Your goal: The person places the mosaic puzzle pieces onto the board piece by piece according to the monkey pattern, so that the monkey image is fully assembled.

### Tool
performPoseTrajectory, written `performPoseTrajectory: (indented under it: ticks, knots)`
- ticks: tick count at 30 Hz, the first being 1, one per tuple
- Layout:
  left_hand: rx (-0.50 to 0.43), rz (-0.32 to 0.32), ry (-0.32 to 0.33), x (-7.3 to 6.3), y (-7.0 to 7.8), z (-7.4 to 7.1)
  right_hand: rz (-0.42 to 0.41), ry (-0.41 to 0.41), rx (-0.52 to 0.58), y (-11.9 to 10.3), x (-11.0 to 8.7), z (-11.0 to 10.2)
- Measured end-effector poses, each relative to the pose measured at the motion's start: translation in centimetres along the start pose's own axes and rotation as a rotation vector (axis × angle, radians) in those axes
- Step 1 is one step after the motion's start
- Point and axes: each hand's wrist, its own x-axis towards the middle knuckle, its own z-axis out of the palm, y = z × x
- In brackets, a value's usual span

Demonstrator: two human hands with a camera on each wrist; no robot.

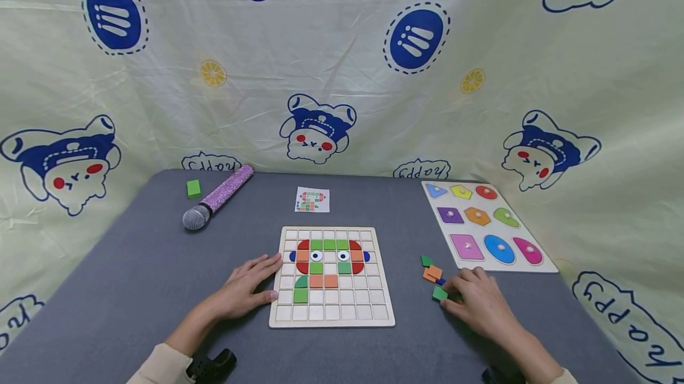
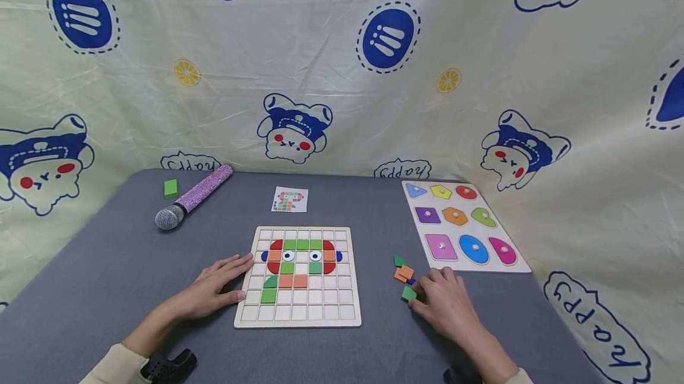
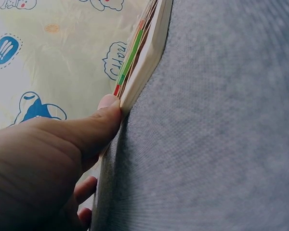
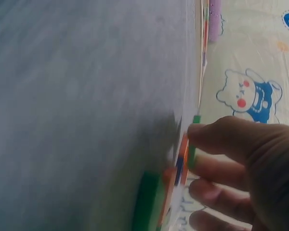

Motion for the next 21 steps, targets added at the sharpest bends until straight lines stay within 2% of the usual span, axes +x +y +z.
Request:
performPoseTrajectory:
  ticks: [10, 15, 21]
  knots:
    - [-0.003, 0.000, -0.006, 0.0, 0.2, -0.1, -0.149, 0.091, -0.005, -4.4, 1.3, 0.6]
    - [-0.002, -0.004, -0.009, 0.0, 0.2, -0.1, -0.214, 0.068, 0.034, -7.0, 2.1, 0.9]
    - [0.003, -0.006, -0.005, 0.0, 0.1, -0.1, -0.350, 0.085, 0.068, -10.0, 3.0, 1.4]
